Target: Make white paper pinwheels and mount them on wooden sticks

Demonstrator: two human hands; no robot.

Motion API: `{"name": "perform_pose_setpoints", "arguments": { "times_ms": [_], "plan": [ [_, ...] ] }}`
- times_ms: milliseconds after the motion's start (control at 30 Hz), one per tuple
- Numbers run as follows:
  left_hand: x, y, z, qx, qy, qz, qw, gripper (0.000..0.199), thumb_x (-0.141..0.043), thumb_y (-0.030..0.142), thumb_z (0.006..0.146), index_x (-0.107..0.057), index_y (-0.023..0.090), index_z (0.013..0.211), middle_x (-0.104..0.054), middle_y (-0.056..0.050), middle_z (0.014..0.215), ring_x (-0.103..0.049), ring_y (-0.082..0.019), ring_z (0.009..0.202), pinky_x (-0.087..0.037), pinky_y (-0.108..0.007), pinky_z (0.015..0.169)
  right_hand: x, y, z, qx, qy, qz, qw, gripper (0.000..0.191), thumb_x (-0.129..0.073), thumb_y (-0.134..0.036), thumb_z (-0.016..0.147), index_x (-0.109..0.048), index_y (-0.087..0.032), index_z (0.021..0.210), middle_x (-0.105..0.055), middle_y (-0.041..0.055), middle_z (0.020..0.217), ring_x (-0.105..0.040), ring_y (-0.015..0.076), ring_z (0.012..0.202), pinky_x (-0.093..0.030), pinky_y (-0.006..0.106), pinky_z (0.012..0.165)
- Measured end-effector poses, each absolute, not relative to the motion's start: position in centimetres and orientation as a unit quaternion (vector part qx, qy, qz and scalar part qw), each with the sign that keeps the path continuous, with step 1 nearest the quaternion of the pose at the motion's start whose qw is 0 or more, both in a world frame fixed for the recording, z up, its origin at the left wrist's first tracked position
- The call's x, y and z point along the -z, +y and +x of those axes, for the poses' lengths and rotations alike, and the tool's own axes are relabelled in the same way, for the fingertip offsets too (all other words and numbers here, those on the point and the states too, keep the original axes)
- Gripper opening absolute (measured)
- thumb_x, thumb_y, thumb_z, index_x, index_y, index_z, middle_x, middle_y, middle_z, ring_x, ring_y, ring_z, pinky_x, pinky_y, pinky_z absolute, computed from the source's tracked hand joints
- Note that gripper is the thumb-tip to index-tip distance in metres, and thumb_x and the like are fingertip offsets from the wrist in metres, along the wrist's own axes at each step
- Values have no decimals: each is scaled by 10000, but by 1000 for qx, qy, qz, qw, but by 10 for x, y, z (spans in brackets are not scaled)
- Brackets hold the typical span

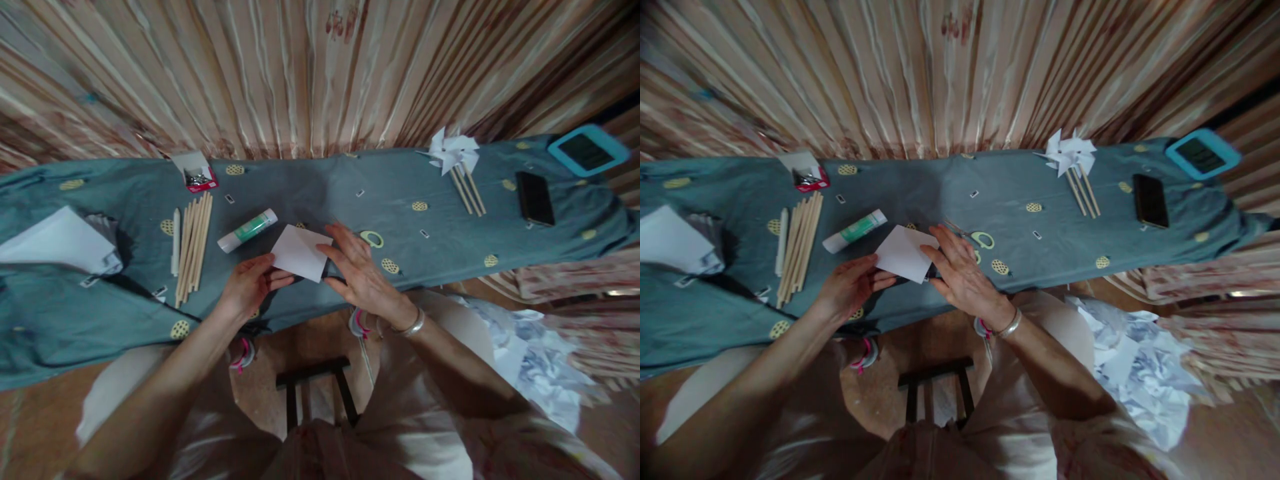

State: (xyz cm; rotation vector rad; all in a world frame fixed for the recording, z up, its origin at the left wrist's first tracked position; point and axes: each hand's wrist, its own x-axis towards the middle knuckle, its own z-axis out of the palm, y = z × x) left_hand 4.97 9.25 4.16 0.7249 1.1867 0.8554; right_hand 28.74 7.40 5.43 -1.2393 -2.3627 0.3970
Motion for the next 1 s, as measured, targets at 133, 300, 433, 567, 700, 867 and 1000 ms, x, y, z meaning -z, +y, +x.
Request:
{"name": "perform_pose_setpoints", "arguments": {
  "times_ms": [133,300,433,567,700,867,1000],
  "plan": [
    [-36,88,48,-357,526,371,678,237,-612,407,849,-644,174,866,-762,-118,888,-764,-281,866,-653,-427,735,-44,74,287,-148,-850,-440,250,202,-495,-210,969,-662,-182,1080,-539,156,1475,-421,290,1452,-394,543,1171],
    [-35,84,38,-382,516,554,530,612,-722,385,774,-548,188,1326,-667,-146,1273,-712,-272,1028,-639,-422,785,-38,75,293,-177,-836,-449,263,209,-479,-201,974,-681,-199,1029,-603,130,1405,-491,264,1401,-450,526,1139],
    [-37,81,32,-318,469,762,313,505,-669,254,809,-596,226,1309,-551,-140,1428,-567,-302,1275,-546,-503,998,-38,75,295,-192,-825,-450,284,194,-490,-219,973,-679,-201,1009,-648,131,1343,-558,261,1336,-483,513,1107],
    [-40,82,36,-322,424,809,249,333,-658,257,859,-687,222,1189,-659,-127,1304,-606,-276,1203,-515,-492,1031,-51,77,292,-214,-805,-447,325,164,-515,-234,974,-676,-221,1004,-692,101,1271,-628,237,1244,-515,474,1071],
    [-45,85,42,-370,472,722,344,198,-635,365,904,-769,220,925,-765,-52,923,-706,-213,861,-596,-374,816,-76,78,287,-195,-759,-481,393,188,-572,-281,955,-659,-255,1120,-651,69,1355,-591,256,1302,-472,484,1130],
    [-49,88,48,-439,556,443,550,262,-746,430,775,-750,178,847,-743,-34,805,-697,-186,675,-608,-306,566,-95,79,287,-150,-742,-517,400,418,-465,-198,958,-536,-309,1355,-546,46,1483,-483,295,1411,-388,524,1211],
    [-45,88,54,-402,549,335,652,262,-764,388,747,-718,160,867,-759,-58,844,-722,-181,666,-634,-294,591,-78,77,289,-150,-819,-483,269,628,-508,-128,894,-401,-316,1484,-367,56,1618,-321,342,1506,-337,570,1222]
  ]
}}
